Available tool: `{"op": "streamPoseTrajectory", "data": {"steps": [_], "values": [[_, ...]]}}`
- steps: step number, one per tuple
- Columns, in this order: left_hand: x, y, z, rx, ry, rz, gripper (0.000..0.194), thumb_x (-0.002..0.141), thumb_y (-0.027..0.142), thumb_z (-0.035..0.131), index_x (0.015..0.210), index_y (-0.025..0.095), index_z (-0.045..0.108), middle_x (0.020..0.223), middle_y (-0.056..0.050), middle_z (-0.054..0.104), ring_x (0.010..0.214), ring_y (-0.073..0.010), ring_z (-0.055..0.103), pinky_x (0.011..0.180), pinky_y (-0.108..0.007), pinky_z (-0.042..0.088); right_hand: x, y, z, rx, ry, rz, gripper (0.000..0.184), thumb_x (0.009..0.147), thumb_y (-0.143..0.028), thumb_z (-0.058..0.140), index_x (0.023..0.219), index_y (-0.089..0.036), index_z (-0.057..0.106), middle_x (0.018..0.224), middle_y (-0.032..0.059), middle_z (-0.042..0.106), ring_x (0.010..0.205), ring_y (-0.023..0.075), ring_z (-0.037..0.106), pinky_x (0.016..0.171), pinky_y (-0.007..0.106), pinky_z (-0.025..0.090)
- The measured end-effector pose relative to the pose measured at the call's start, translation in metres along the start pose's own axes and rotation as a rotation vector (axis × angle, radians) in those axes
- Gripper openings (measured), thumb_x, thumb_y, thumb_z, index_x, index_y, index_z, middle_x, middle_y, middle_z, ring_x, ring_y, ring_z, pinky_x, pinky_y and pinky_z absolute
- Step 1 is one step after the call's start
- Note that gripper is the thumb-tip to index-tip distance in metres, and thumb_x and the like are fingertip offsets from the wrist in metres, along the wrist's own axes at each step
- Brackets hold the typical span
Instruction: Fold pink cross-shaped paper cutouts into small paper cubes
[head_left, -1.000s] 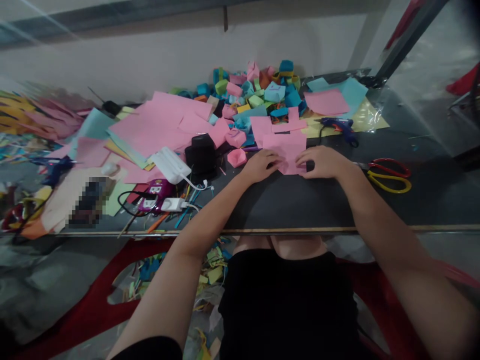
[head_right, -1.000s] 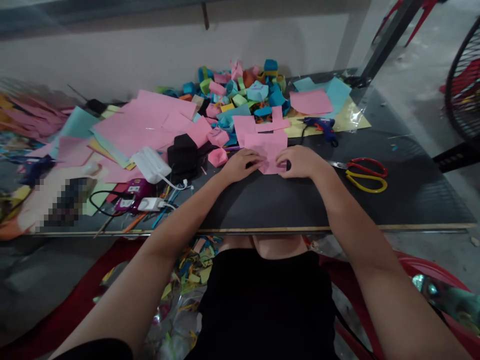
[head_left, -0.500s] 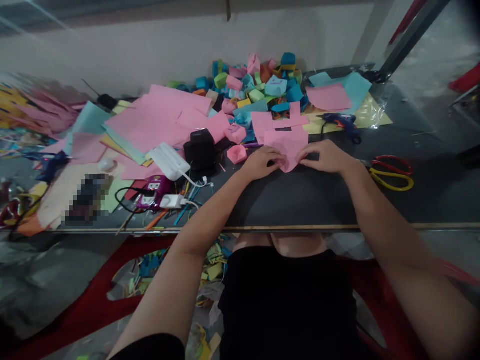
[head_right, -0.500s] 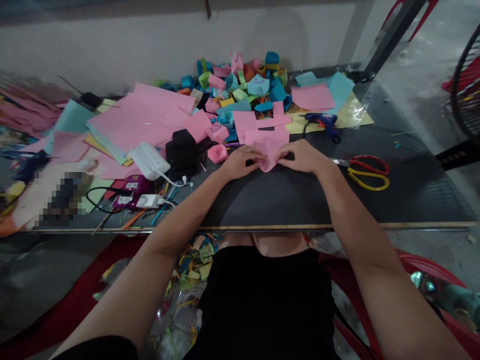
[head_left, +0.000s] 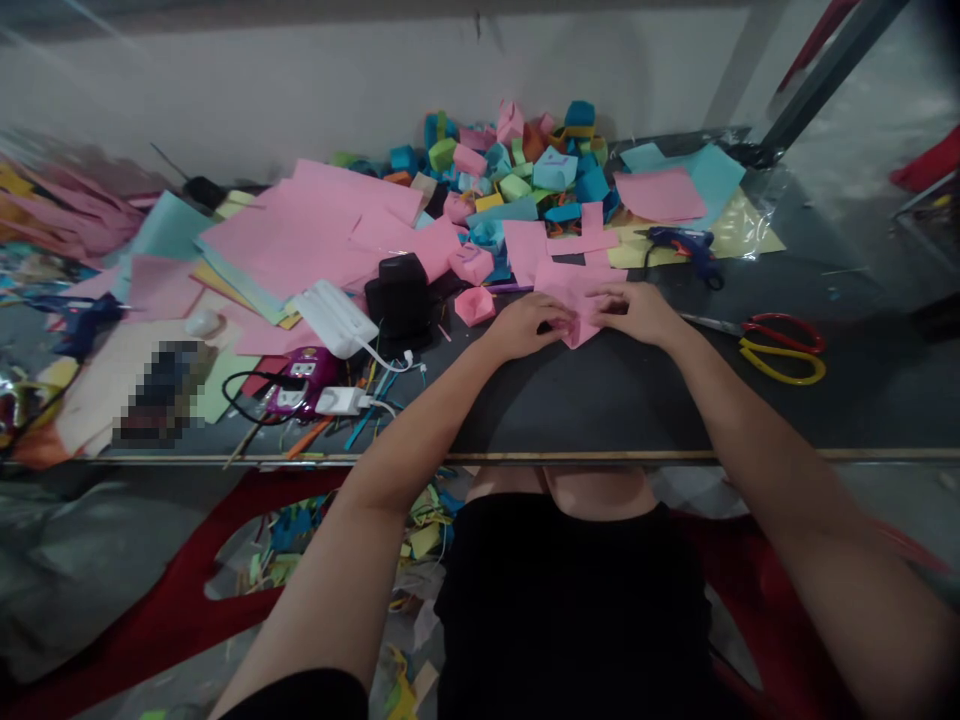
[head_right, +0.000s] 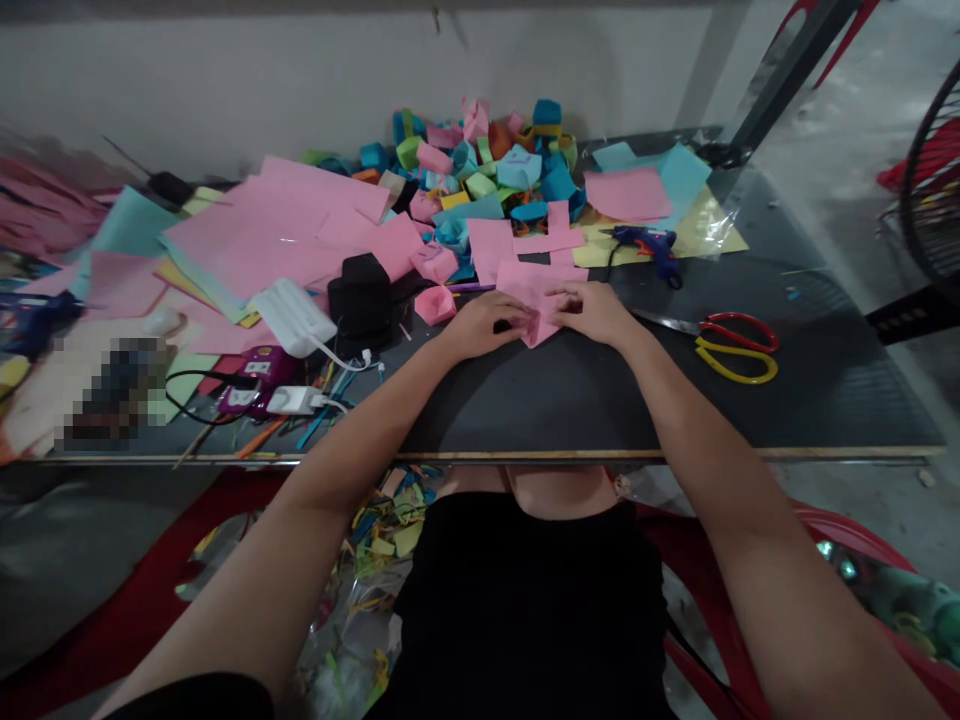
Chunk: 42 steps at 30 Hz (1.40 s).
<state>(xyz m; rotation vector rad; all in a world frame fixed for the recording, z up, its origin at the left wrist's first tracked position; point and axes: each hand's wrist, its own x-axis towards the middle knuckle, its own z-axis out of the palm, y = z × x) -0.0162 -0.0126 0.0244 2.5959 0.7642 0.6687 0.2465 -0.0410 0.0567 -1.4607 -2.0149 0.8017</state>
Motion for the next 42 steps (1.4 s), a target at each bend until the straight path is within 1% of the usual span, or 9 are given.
{"op": "streamPoseTrajectory", "data": {"steps": [4,6,10,16,22,28,32,36,42], "values": [[0.001,0.003,0.0,-0.008,-0.009,-0.018,0.023,0.102,0.032,0.073,0.122,0.025,0.081,0.129,-0.008,0.081,0.122,-0.0242,0.074,0.11,-0.047,0.058,0.002,-0.001,0.003,-0.049,0.017,0.001,0.039,0.092,-0.025,0.071,0.129,-0.022,0.082,0.107,0.0097,0.085,0.102,0.0282,0.079,0.102,0.05,0.062],[0.001,0.006,0.002,-0.007,-0.011,-0.029,0.024,0.103,0.034,0.073,0.124,0.026,0.081,0.13,-0.008,0.081,0.122,-0.0246,0.074,0.11,-0.048,0.058,0.002,-0.001,0.005,-0.053,0.022,-0.002,0.038,0.093,-0.026,0.069,0.129,-0.022,0.081,0.106,0.0094,0.085,0.103,0.0279,0.078,0.101,0.05,0.062],[0.001,0.011,0.005,0.021,0.0,-0.05,0.027,0.102,0.036,0.073,0.126,0.026,0.081,0.129,-0.009,0.08,0.122,-0.0263,0.073,0.11,-0.05,0.058,0.002,0.001,0.009,-0.022,0.062,-0.001,0.043,0.09,-0.031,0.074,0.132,-0.02,0.078,0.102,0.009,0.084,0.098,0.0278,0.078,0.1,0.049,0.062],[0.002,0.012,0.009,0.032,0.026,-0.04,0.023,0.103,0.036,0.073,0.122,0.028,0.082,0.125,-0.007,0.081,0.119,-0.0259,0.074,0.107,-0.048,0.059,0.001,0.0,0.014,-0.048,0.117,-0.021,0.043,0.09,-0.036,0.076,0.13,-0.021,0.078,0.104,0.0104,0.084,0.098,0.0283,0.079,0.096,0.049,0.063],[0.003,0.011,0.012,0.048,0.039,-0.06,0.024,0.102,0.039,0.074,0.12,0.024,0.081,0.122,-0.009,0.081,0.118,-0.0271,0.073,0.107,-0.049,0.058,0.003,-0.003,0.016,-0.069,0.138,-0.025,0.041,0.088,-0.031,0.074,0.127,-0.019,0.079,0.107,0.0117,0.085,0.096,0.0278,0.079,0.095,0.048,0.063],[0.002,0.011,0.013,0.062,0.039,-0.071,0.024,0.102,0.042,0.074,0.118,0.024,0.081,0.119,-0.008,0.08,0.115,-0.0265,0.073,0.106,-0.048,0.058,0.002,-0.005,0.016,-0.084,0.137,-0.024,0.039,0.089,-0.032,0.074,0.126,-0.021,0.08,0.109,0.0108,0.085,0.095,0.0272,0.078,0.096,0.049,0.064],[0.002,0.011,0.013,0.075,0.039,-0.065,0.028,0.103,0.042,0.073,0.121,0.023,0.08,0.121,-0.009,0.08,0.118,-0.0271,0.072,0.106,-0.047,0.057,0.002,-0.005,0.018,-0.077,0.15,-0.035,0.039,0.089,-0.029,0.074,0.127,-0.019,0.08,0.109,0.0118,0.085,0.096,0.0277,0.079,0.094,0.047,0.064],[0.002,0.012,0.011,0.09,0.031,-0.051,0.029,0.104,0.042,0.073,0.121,0.02,0.08,0.12,-0.011,0.08,0.12,-0.0279,0.071,0.107,-0.047,0.057,0.004,-0.004,0.019,-0.149,0.157,-0.102,0.032,0.09,-0.032,0.076,0.119,-0.022,0.083,0.112,0.0117,0.085,0.105,0.0316,0.079,0.097,0.05,0.063],[0.001,0.013,0.01,0.098,0.025,-0.04,0.028,0.105,0.039,0.071,0.124,0.02,0.079,0.122,-0.011,0.079,0.121,-0.0269,0.071,0.108,-0.045,0.055,0.007,0.0,0.022,-0.115,0.168,-0.101,0.026,0.088,-0.036,0.082,0.111,-0.024,0.085,0.109,0.0108,0.086,0.096,0.0317,0.081,0.092,0.051,0.065]]}}
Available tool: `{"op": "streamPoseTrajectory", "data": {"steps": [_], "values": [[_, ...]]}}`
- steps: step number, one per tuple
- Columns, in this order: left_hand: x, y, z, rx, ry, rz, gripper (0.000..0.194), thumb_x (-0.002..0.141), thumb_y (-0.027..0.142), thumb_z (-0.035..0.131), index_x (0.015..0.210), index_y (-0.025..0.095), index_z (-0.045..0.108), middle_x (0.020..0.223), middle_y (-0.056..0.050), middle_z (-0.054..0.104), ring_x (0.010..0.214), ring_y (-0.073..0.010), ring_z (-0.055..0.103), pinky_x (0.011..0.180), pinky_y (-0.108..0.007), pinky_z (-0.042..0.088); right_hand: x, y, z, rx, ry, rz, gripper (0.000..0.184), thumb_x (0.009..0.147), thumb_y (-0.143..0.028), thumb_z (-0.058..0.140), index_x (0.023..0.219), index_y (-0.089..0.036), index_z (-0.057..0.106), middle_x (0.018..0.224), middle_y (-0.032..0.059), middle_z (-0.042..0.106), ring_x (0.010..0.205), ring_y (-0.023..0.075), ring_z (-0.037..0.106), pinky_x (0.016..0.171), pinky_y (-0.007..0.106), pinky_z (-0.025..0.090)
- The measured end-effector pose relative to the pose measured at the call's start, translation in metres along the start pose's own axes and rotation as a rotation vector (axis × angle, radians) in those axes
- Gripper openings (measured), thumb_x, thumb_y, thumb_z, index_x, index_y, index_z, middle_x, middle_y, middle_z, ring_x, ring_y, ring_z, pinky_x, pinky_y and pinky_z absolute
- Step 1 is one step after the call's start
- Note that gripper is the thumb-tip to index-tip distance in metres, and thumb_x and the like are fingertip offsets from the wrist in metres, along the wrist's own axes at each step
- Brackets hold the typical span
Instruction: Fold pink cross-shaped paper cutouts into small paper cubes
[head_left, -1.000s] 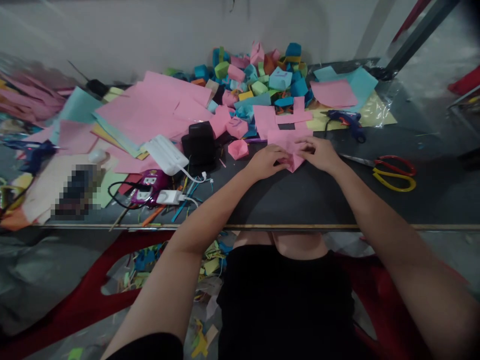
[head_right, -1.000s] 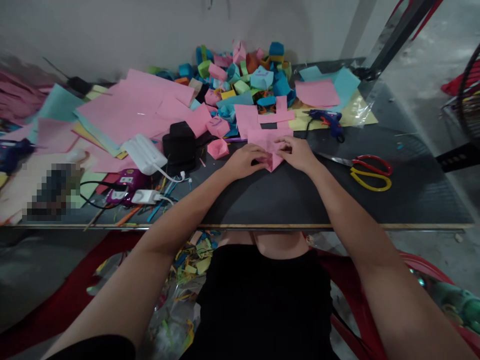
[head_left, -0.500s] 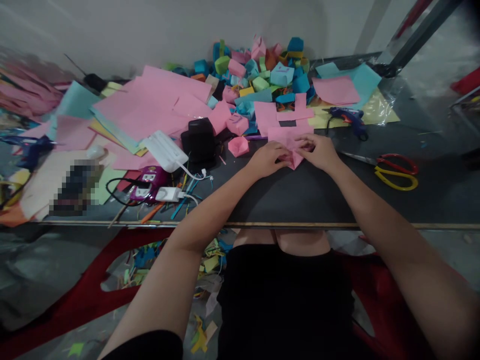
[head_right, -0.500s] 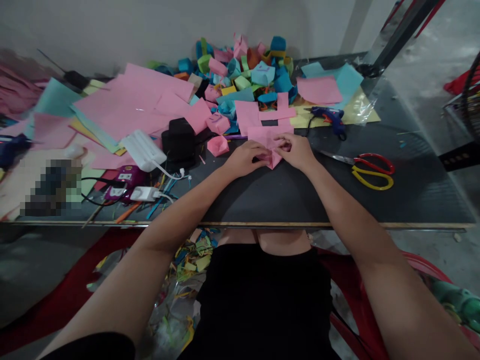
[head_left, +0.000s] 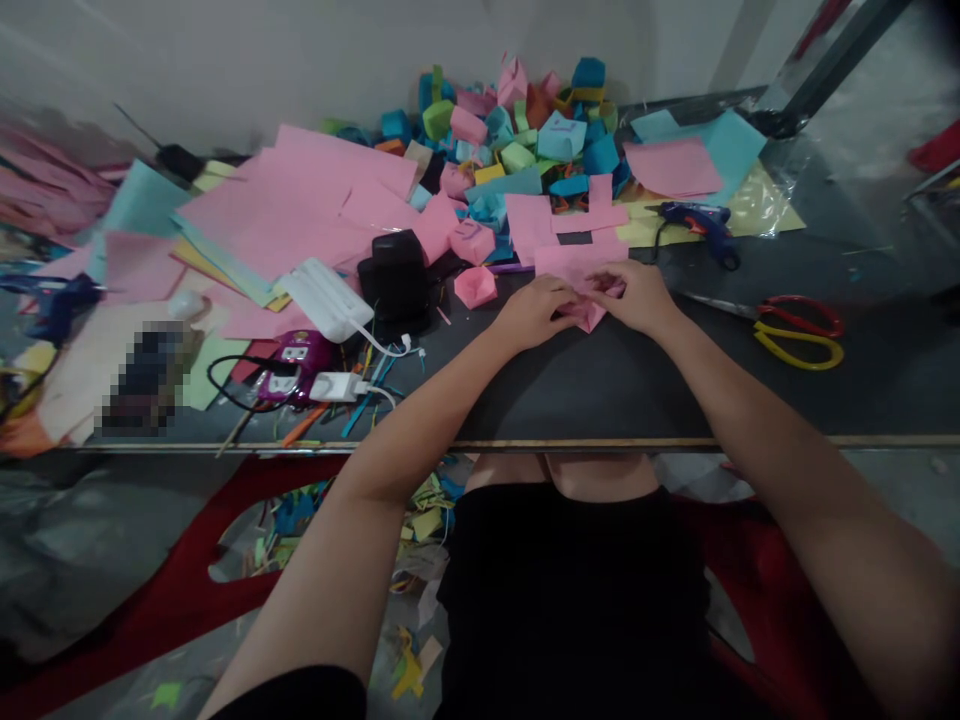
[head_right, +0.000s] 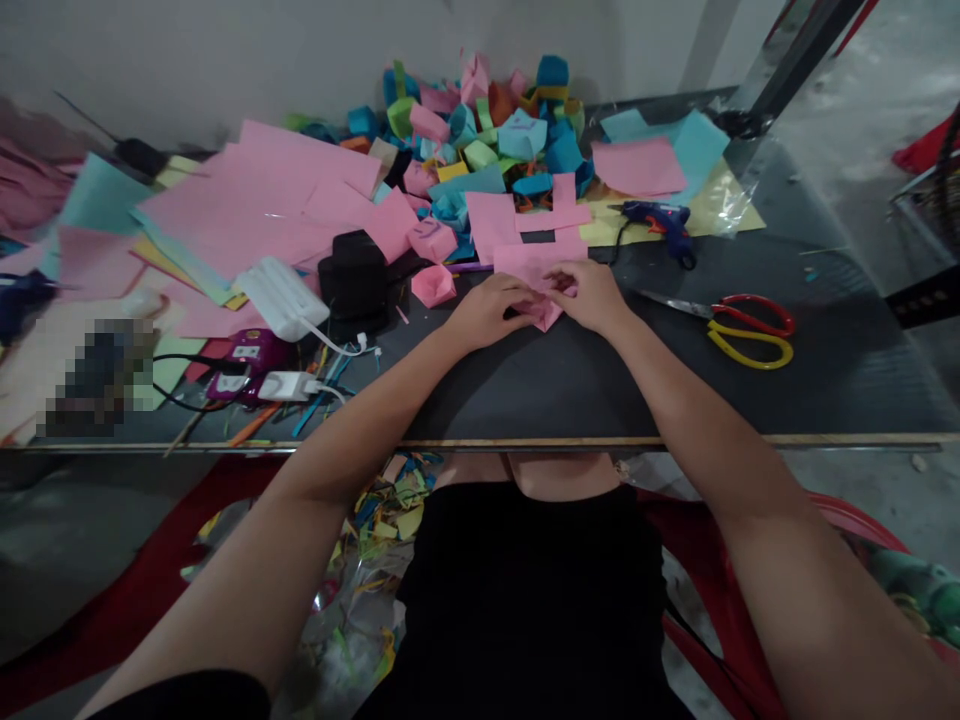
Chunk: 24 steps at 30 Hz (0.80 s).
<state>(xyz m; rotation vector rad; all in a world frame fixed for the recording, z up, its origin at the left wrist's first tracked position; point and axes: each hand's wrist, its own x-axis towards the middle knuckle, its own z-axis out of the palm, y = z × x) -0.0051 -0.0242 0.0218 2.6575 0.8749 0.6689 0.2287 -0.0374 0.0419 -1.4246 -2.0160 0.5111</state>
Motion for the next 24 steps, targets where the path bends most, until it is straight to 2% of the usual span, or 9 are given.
{"op": "streamPoseTrajectory", "data": {"steps": [8,14,19,24], "values": [[0.0,0.001,0.0,-0.001,-0.006,-0.043,0.029,0.104,0.04,0.07,0.122,0.018,0.077,0.121,-0.012,0.078,0.119,-0.0272,0.07,0.107,-0.044,0.054,0.0,-0.004,-0.001,0.041,-0.017,0.042,0.025,0.089,-0.043,0.083,0.105,-0.024,0.086,0.109,0.0115,0.086,0.098,0.0307,0.081,0.094,0.05,0.065],[0.0,0.002,0.001,0.045,0.004,-0.022,0.028,0.104,0.038,0.07,0.122,0.018,0.079,0.122,-0.013,0.079,0.118,-0.0269,0.072,0.105,-0.043,0.057,-0.001,-0.007,-0.001,0.032,-0.02,0.058,0.023,0.091,-0.04,0.082,0.106,-0.024,0.086,0.107,0.0114,0.085,0.096,0.0303,0.081,0.093,0.049,0.064],[0.0,0.009,-0.003,0.083,-0.026,0.141,0.027,0.106,0.021,0.062,0.126,0.023,0.08,0.132,-0.009,0.08,0.126,-0.0237,0.073,0.109,-0.043,0.059,0.0,-0.005,0.0,0.013,-0.024,0.044,0.022,0.09,-0.036,0.081,0.107,-0.024,0.087,0.109,0.011,0.085,0.097,0.0306,0.08,0.092,0.049,0.063],[-0.002,0.02,-0.01,0.169,-0.115,0.285,0.035,0.107,0.013,0.054,0.125,0.022,0.082,0.126,-0.008,0.083,0.127,-0.0208,0.075,0.104,-0.036,0.062,0.001,0.001,0.002,-0.025,-0.022,0.001,0.021,0.09,-0.033,0.078,0.108,-0.025,0.087,0.108,0.0094,0.086,0.099,0.0298,0.078,0.094,0.049,0.062]]}}
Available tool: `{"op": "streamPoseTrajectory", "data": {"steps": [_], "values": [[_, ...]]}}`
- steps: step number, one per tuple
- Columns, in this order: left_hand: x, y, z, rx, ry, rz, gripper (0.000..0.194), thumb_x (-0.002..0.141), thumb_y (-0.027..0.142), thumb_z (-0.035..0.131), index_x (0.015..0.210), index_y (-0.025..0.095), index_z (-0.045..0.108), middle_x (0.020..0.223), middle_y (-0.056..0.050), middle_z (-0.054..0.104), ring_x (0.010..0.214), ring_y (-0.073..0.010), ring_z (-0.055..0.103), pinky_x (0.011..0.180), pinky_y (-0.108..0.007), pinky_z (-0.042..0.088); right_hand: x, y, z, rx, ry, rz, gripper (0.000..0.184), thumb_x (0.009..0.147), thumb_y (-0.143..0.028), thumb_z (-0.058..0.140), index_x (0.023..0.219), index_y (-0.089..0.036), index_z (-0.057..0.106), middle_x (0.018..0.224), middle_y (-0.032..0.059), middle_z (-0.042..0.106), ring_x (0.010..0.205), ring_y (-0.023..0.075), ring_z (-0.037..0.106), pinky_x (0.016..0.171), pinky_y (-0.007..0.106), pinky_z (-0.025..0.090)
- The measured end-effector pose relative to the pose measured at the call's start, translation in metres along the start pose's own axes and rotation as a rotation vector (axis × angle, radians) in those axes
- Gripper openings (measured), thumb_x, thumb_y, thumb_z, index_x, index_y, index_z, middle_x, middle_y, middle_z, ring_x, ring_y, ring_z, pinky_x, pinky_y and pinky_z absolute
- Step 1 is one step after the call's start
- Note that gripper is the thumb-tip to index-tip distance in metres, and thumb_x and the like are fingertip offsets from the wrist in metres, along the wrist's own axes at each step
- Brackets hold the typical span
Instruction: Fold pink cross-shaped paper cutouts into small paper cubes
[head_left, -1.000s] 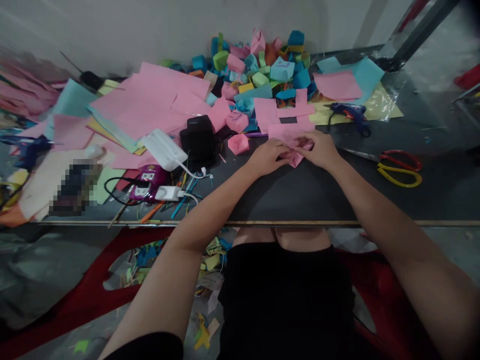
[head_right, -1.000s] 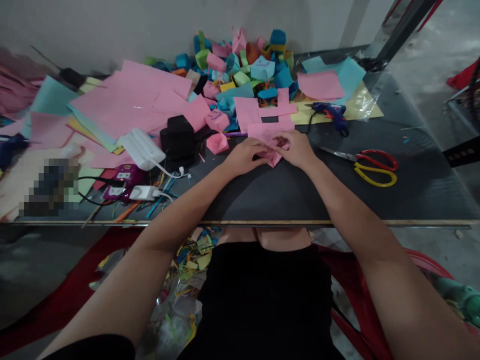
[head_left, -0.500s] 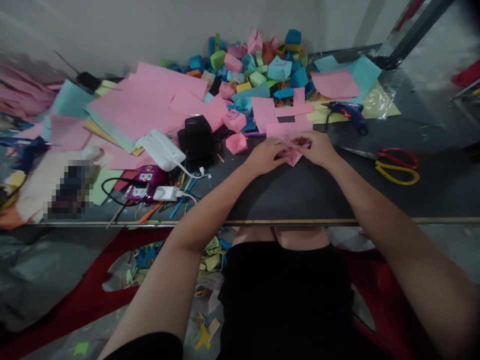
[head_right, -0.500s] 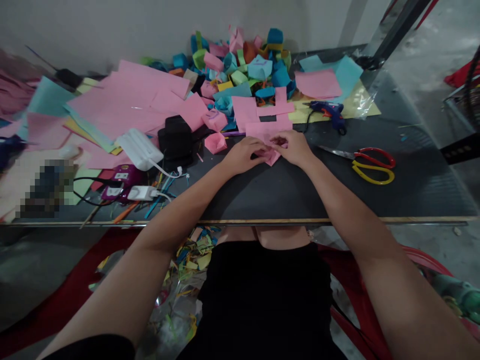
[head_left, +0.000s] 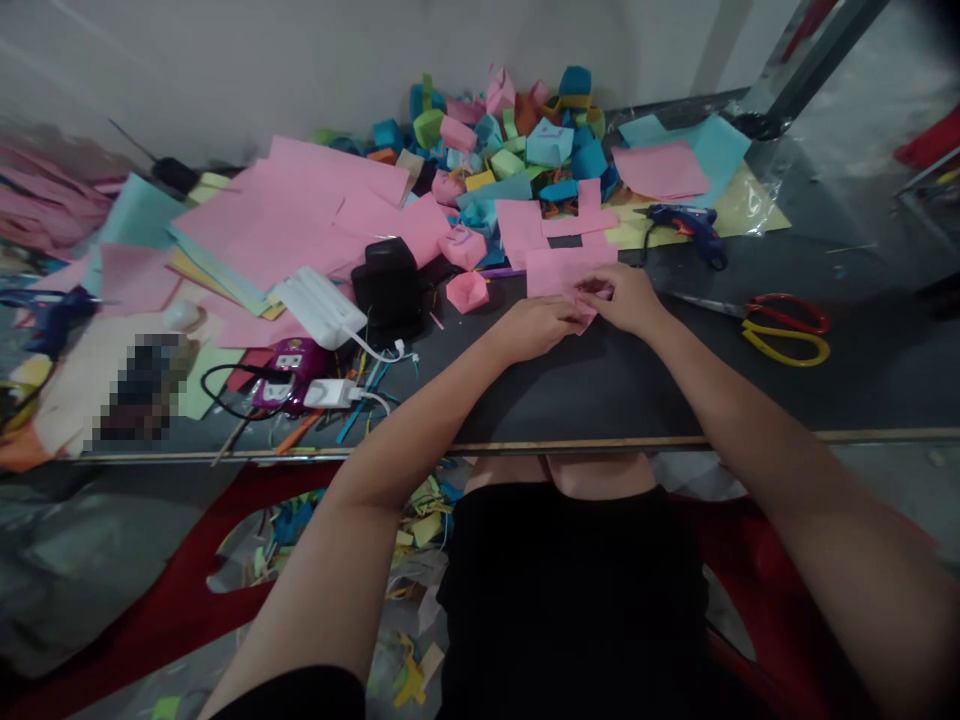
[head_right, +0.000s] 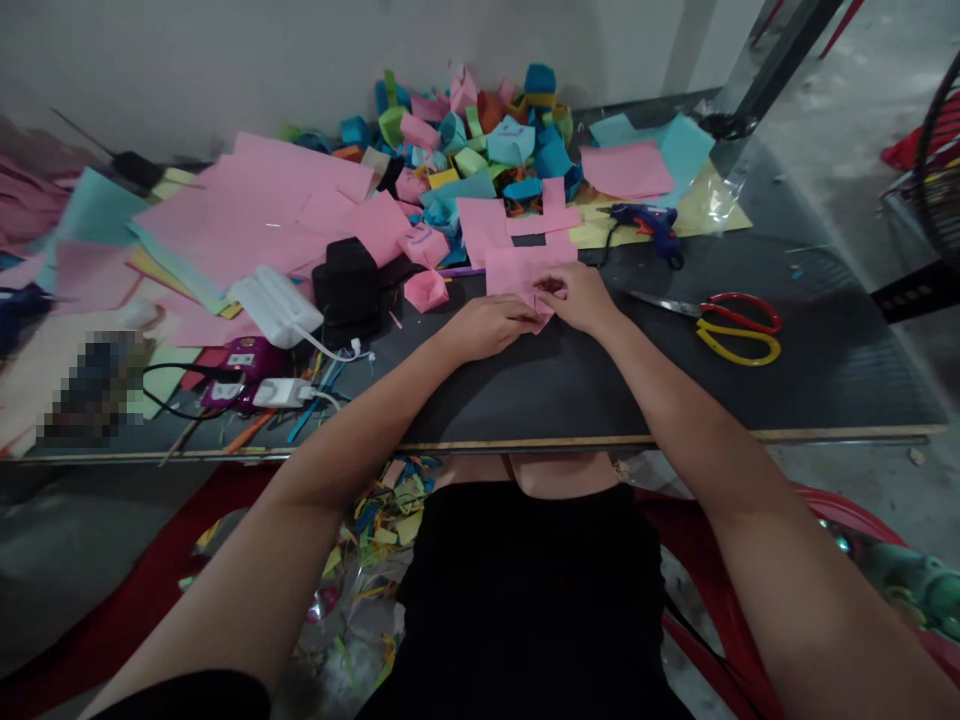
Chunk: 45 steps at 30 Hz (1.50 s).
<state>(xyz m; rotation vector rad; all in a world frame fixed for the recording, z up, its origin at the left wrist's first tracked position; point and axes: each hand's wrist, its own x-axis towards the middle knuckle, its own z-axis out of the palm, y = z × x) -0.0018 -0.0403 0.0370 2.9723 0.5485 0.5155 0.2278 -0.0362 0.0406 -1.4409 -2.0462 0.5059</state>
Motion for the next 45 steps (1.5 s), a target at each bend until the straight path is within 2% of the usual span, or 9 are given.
{"op": "streamPoseTrajectory", "data": {"steps": [5,10,15,24,30,39,42,43,45], "values": [[-0.004,0.0,-0.001,-0.002,-0.042,-0.009,0.038,0.103,0.01,0.055,0.125,0.022,0.083,0.125,-0.006,0.084,0.12,-0.0197,0.079,0.101,-0.032,0.064,0.0,0.002,0.002,-0.021,0.001,-0.028,0.022,0.091,-0.031,0.075,0.109,-0.026,0.087,0.109,0.0082,0.085,0.1,0.03,0.077,0.094,0.049,0.06],[-0.006,-0.002,0.002,-0.043,-0.016,-0.027,0.04,0.097,0.006,0.058,0.123,0.022,0.084,0.121,-0.004,0.086,0.117,-0.0191,0.081,0.104,-0.032,0.064,0.001,-0.001,0.004,-0.057,-0.015,-0.051,0.021,0.091,-0.022,0.071,0.105,-0.026,0.087,0.11,0.0082,0.085,0.103,0.0316,0.076,0.1,0.052,0.058],[-0.005,0.001,-0.002,-0.05,-0.003,-0.039,0.047,0.094,0.004,0.056,0.128,0.022,0.082,0.129,-0.005,0.083,0.121,-0.0199,0.079,0.105,-0.034,0.064,0.003,-0.003,0.004,-0.097,-0.043,-0.08,0.024,0.092,-0.018,0.067,0.101,-0.026,0.087,0.11,0.0081,0.085,0.108,0.033,0.075,0.107,0.056,0.055],[-0.001,0.013,-0.014,0.045,-0.145,-0.006,0.05,0.095,0.004,0.053,0.136,0.02,0.078,0.131,-0.006,0.083,0.124,-0.023,0.076,0.098,-0.036,0.066,0.002,-0.007,0.002,-0.057,-0.055,-0.039,0.024,0.092,-0.021,0.068,0.102,-0.03,0.088,0.114,0.0052,0.084,0.113,0.032,0.073,0.11,0.054,0.054],[0.0,0.022,-0.017,0.117,-0.218,-0.046,0.052,0.096,0.008,0.052,0.142,0.017,0.074,0.134,-0.011,0.081,0.117,-0.0264,0.076,0.082,-0.037,0.066,0.003,-0.002,0.002,0.036,-0.023,0.027,0.018,0.09,-0.029,0.076,0.103,-0.029,0.088,0.113,0.0067,0.085,0.105,0.0311,0.076,0.102,0.053,0.06],[0.002,0.027,-0.018,0.145,-0.246,-0.071,0.051,0.097,0.01,0.05,0.142,0.017,0.074,0.134,-0.011,0.08,0.12,-0.0267,0.074,0.084,-0.037,0.066,0.004,0.001,0.002,0.066,-0.016,0.09,0.019,0.089,-0.037,0.079,0.102,-0.026,0.087,0.109,0.0088,0.084,0.101,0.0293,0.077,0.099,0.05,0.061],[0.002,0.031,-0.017,0.151,-0.231,-0.094,0.049,0.099,0.009,0.049,0.14,0.015,0.075,0.131,-0.013,0.081,0.119,-0.0262,0.075,0.086,-0.036,0.066,0.0,-0.002,-0.003,-0.021,-0.02,-0.003,0.035,0.09,-0.047,0.079,0.118,-0.028,0.084,0.127,0.0114,0.08,0.126,0.0361,0.07,0.116,0.057,0.053],[0.002,0.032,-0.017,0.152,-0.225,-0.097,0.049,0.099,0.008,0.049,0.14,0.015,0.075,0.131,-0.012,0.081,0.12,-0.0258,0.075,0.089,-0.036,0.066,-0.002,-0.003,-0.005,-0.056,-0.034,-0.047,0.048,0.088,-0.051,0.081,0.13,-0.029,0.08,0.141,0.012,0.075,0.138,0.039,0.063,0.123,0.06,0.046],[0.002,0.033,-0.016,0.147,-0.22,-0.106,0.048,0.1,0.007,0.049,0.139,0.015,0.075,0.13,-0.011,0.082,0.123,-0.0256,0.074,0.092,-0.035,0.066,-0.005,-0.003,-0.011,-0.122,-0.072,-0.104,0.083,0.081,-0.06,0.086,0.156,-0.032,0.063,0.169,0.0111,0.054,0.161,0.0435,0.041,0.134,0.066,0.03]]}}
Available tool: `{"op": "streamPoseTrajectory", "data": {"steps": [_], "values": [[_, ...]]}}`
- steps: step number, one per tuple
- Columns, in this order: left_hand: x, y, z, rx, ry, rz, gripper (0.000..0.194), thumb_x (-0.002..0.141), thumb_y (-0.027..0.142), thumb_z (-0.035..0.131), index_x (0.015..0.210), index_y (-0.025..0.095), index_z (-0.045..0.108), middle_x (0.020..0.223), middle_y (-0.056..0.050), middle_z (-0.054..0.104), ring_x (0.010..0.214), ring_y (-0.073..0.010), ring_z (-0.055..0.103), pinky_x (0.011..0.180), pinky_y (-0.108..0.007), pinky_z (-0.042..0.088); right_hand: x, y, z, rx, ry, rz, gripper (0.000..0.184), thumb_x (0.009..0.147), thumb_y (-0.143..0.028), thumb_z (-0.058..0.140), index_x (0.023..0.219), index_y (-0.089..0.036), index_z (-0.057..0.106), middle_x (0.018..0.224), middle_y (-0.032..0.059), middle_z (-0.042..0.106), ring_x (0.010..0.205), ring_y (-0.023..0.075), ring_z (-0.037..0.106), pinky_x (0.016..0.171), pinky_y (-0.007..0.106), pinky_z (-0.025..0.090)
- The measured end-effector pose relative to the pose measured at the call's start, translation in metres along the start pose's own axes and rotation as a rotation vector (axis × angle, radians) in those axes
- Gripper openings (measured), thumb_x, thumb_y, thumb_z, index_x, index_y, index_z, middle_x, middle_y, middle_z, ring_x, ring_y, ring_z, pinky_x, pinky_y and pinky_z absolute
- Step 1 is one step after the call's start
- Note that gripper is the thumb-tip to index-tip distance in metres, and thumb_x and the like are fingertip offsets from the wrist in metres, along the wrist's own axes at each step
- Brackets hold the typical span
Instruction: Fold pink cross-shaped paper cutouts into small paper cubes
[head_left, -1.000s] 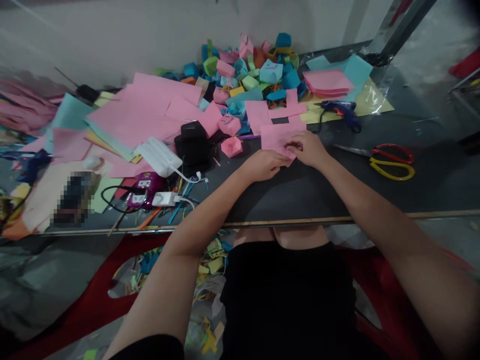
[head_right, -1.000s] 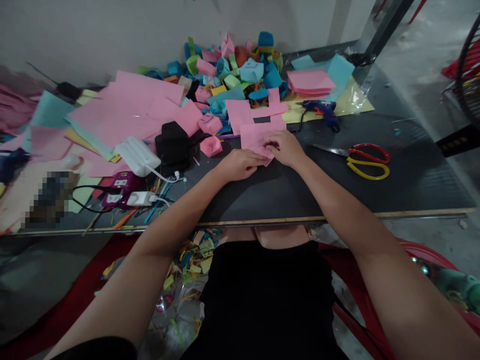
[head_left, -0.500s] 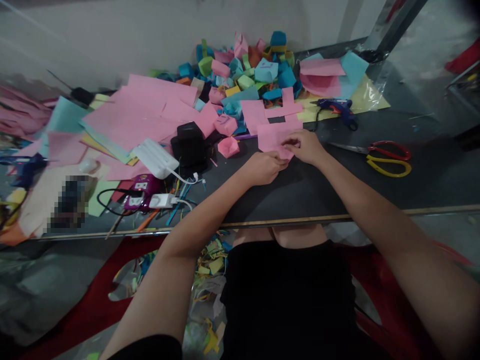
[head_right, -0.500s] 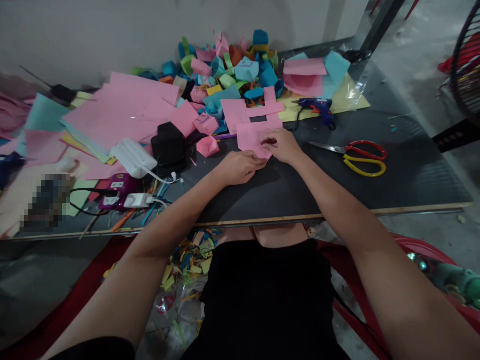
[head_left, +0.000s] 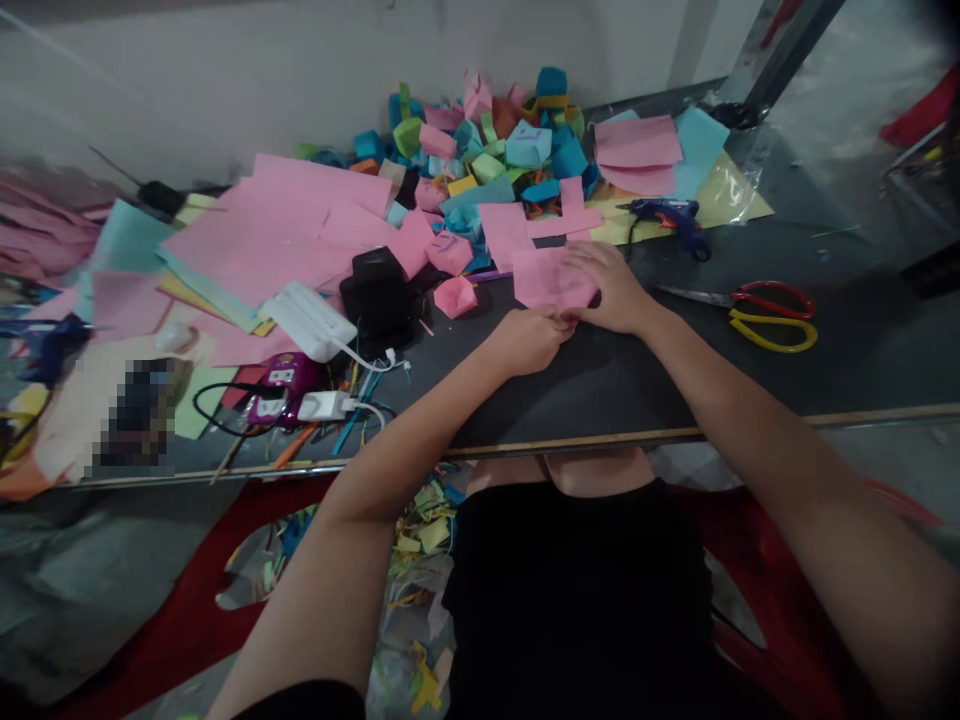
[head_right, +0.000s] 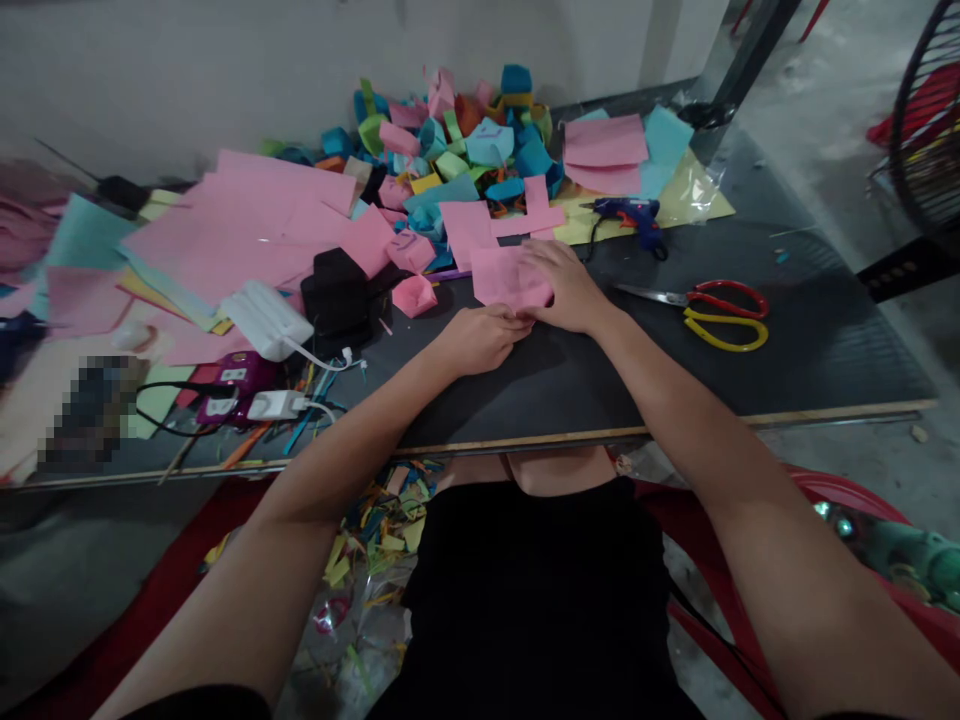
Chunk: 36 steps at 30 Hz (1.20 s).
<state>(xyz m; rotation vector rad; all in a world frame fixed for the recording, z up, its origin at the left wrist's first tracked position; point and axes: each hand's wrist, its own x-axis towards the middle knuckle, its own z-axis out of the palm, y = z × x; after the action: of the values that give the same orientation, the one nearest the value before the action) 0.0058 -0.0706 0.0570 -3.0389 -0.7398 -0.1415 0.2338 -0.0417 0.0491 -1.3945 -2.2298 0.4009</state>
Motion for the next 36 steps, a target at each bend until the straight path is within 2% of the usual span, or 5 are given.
{"op": "streamPoseTrajectory", "data": {"steps": [5,12,25,29,36], "values": [[0.001,-0.001,0.003,-0.018,0.011,-0.032,0.048,0.099,0.008,0.049,0.138,0.018,0.075,0.127,-0.011,0.082,0.118,-0.0253,0.074,0.089,-0.036,0.066,-0.006,0.012,-0.003,-0.11,-0.013,0.057,0.132,0.077,-0.074,0.084,0.18,-0.028,0.014,0.189,0.0118,0.006,0.173,0.048,-0.004,0.136,0.074,0.004],[0.001,0.001,0.0,-0.027,-0.014,-0.055,0.048,0.097,0.008,0.051,0.136,0.017,0.077,0.127,-0.012,0.082,0.116,-0.0258,0.074,0.086,-0.036,0.064,-0.004,0.041,0.005,-0.191,0.039,0.14,0.148,0.075,-0.074,0.085,0.179,-0.026,-0.008,0.188,0.0158,-0.006,0.17,0.0531,-0.014,0.133,0.081,-0.001],[0.0,-0.003,0.003,-0.014,0.008,-0.009,0.051,0.093,0.007,0.052,0.135,0.017,0.078,0.132,-0.012,0.081,0.112,-0.0251,0.075,0.087,-0.037,0.065,-0.015,0.043,-0.024,-0.167,0.317,0.255,0.127,0.085,-0.078,0.076,0.179,-0.032,0.004,0.188,0.0082,0.013,0.169,0.0463,-0.027,0.133,0.075,-0.015],[0.0,-0.001,0.005,-0.007,0.048,-0.016,0.048,0.095,0.008,0.051,0.132,0.018,0.079,0.133,-0.011,0.081,0.111,-0.0249,0.076,0.084,-0.036,0.066,-0.015,0.035,-0.028,-0.247,0.226,0.184,0.134,0.084,-0.078,0.076,0.178,-0.033,-0.009,0.188,0.0052,0.016,0.167,0.041,-0.035,0.135,0.071,-0.016],[0.003,0.002,0.011,-0.014,0.065,-0.019,0.045,0.101,0.009,0.049,0.137,0.012,0.076,0.135,-0.014,0.08,0.124,-0.0257,0.077,0.101,-0.039,0.067,-0.009,0.007,-0.01,-0.171,0.044,0.141,0.152,0.068,-0.058,0.097,0.179,-0.028,-0.003,0.189,0.0123,-0.003,0.17,0.0497,-0.019,0.137,0.074,-0.004]]}}
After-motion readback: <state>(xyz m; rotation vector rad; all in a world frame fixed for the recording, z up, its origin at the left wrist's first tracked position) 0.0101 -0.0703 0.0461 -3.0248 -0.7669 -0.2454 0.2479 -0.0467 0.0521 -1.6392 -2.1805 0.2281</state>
